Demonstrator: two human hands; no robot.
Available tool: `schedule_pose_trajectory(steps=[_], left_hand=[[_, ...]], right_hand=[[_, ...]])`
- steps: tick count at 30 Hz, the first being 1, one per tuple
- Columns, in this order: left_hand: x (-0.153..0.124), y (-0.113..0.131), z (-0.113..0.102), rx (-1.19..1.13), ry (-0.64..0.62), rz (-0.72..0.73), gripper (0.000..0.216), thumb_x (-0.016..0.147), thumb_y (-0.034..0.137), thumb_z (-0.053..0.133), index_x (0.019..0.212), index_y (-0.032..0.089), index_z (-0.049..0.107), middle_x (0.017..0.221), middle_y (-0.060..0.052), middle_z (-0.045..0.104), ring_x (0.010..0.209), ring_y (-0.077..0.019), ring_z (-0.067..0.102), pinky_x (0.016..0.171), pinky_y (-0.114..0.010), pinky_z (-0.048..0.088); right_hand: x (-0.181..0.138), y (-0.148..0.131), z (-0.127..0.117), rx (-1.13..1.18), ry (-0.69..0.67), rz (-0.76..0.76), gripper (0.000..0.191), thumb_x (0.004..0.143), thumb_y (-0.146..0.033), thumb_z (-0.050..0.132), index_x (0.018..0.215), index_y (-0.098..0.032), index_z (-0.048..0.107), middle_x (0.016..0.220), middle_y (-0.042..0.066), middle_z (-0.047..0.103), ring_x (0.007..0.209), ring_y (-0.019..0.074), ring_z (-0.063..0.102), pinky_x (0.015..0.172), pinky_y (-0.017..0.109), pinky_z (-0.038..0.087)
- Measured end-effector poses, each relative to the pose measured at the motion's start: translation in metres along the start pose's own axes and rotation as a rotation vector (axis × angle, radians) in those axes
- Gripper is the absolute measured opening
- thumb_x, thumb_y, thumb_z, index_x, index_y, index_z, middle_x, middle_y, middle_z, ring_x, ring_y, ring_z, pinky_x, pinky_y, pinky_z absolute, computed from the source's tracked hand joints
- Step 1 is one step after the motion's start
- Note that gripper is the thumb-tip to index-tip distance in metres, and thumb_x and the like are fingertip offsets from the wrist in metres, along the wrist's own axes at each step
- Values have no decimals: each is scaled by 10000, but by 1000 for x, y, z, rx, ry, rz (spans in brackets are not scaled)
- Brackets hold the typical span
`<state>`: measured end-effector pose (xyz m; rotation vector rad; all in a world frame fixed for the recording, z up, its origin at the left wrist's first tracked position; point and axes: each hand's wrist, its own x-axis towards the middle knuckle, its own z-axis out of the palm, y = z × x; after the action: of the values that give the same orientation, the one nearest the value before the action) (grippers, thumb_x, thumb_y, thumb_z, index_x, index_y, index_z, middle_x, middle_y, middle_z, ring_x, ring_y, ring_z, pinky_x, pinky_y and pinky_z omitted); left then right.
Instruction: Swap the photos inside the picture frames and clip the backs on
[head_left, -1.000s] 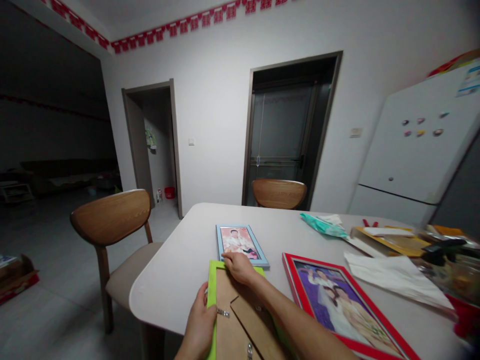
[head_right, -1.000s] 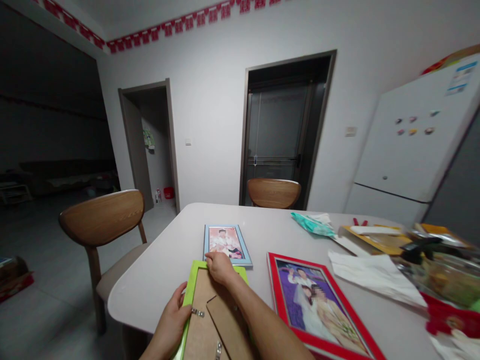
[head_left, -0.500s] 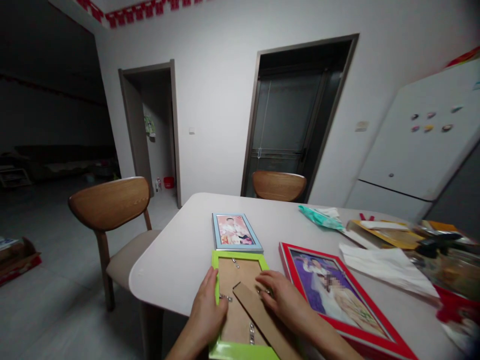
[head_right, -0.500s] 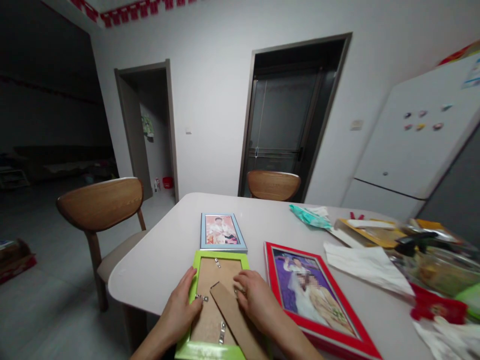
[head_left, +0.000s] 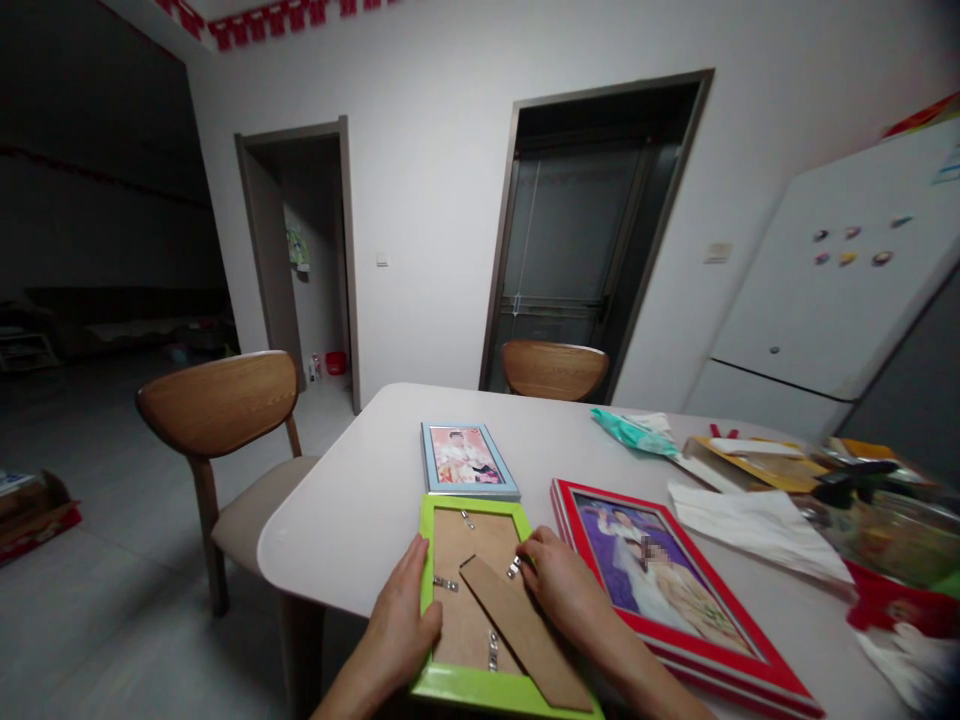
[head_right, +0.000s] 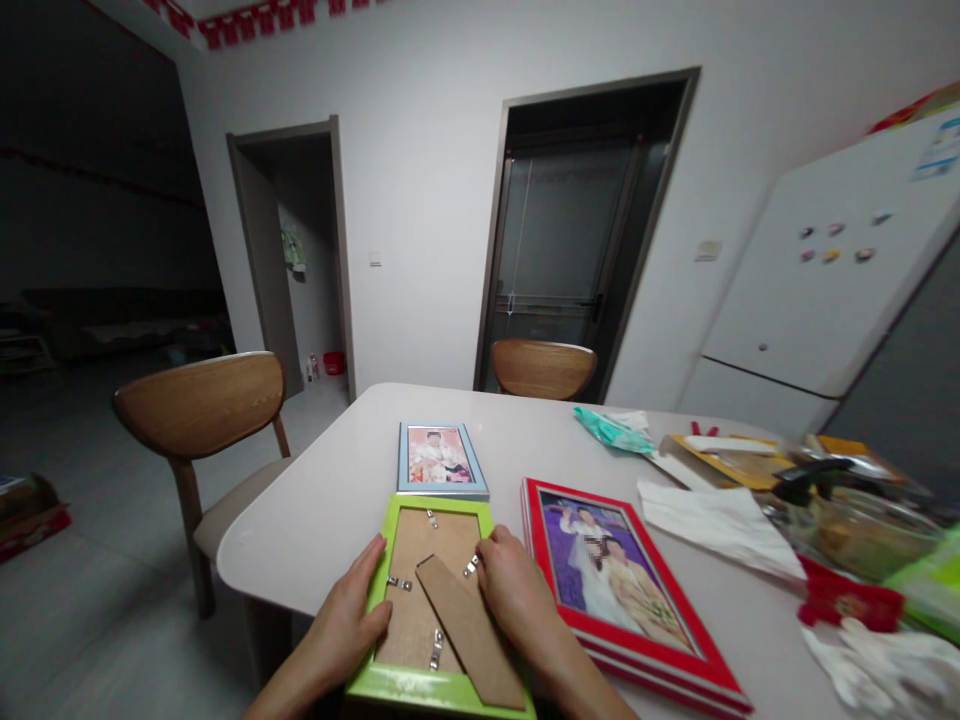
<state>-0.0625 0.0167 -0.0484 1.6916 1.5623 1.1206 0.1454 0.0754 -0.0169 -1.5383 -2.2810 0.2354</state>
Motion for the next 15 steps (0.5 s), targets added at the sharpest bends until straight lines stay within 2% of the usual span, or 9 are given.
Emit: schedule_pose_trajectory(steps=[4,8,11,15], left_hand=[[0,-4,3,27,6,16,656,601,110,456,1243,88,326,1322,-91,311,1213,-190,268,1026,-306,176],[1,-4,4,45,17,21,637,609,112,453,1233,64,336,1313,-113,323,1206,-188,282,1021,-305,187],[1,-3,4,12,26,6,621,605,118,464,1218,92,368,1302,-99,347,1197,-185,301,1017,-306,196],[1,-3,3,6,20,6,622,595,115,469,1211,103,380,1301,-94,350,1199,-177,298,1021,-300,189]], right_hand=[[-4,-21,1,26,65,-94,246,751,-190,411,872,-159,623,898,93,568,855,190,489,768,285,360],[-3,-55,13,133,3,-222,220,763,-229,429,826,-183,635,858,58,581,828,164,490,752,263,358],[2,-71,22,69,7,-223,160,731,-234,487,727,-194,642,768,43,580,781,165,486,713,266,352],[7,-74,30,20,48,-196,139,726,-220,494,715,-187,628,766,51,574,770,165,484,699,268,349]])
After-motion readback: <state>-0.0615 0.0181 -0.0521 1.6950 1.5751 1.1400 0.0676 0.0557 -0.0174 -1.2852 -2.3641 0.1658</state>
